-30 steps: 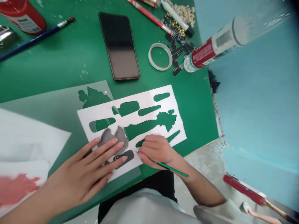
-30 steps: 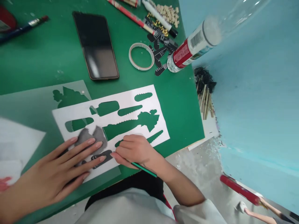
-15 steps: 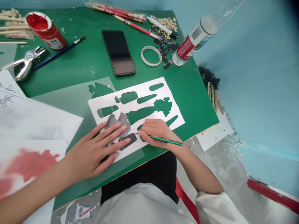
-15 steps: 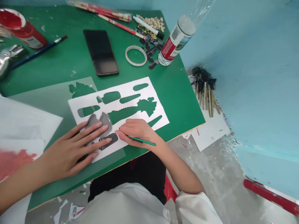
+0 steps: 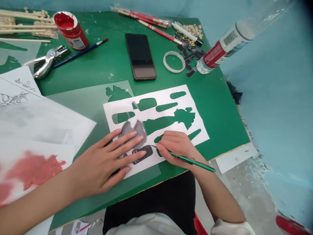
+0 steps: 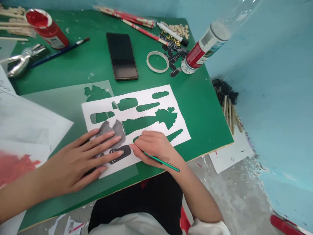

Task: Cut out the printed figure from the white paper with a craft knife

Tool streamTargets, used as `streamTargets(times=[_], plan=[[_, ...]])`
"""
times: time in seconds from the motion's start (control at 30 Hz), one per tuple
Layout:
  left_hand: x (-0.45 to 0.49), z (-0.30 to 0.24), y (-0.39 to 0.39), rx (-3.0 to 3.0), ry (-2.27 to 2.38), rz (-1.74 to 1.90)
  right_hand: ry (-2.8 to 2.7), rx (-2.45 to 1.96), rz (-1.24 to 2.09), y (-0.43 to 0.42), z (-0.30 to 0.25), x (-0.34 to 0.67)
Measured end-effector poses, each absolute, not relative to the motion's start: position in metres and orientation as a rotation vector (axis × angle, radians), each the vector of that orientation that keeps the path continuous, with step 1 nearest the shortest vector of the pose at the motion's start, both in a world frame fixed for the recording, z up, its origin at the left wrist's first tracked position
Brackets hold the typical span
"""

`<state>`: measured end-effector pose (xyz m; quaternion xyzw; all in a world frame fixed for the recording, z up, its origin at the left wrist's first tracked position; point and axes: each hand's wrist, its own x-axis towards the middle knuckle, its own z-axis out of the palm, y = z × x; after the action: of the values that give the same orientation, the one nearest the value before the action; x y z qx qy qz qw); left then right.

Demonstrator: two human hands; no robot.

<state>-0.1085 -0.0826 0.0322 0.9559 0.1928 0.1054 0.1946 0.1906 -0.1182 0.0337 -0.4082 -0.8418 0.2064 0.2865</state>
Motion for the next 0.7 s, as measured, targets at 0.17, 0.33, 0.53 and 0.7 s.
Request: streamTargets(times=[0.17, 0.33, 0.53, 0.7], plan=[[-0.1075, 0.0334, -0.0836, 2.689, 0.563, 0.254, -2.264, -1.075, 0.581, -0.1181, 0.0353, 0.1917], [-0.1081, 0.0345, -0.0821, 2.729, 0.528, 0.186, -2.305, -1.102, 0.600, -0.1191, 0.0381, 0.1934], [-0.1086, 0.0344, -0.0795, 2.737, 0.492, 0.191, -2.283, -1.117, 0.626, -0.1184, 0.0404, 0.1928], [-0.1089, 0.0329, -0.0813, 2.708, 0.504, 0.207, -2.282, -1.118, 0.637, -0.1183, 0.0408, 0.1923]])
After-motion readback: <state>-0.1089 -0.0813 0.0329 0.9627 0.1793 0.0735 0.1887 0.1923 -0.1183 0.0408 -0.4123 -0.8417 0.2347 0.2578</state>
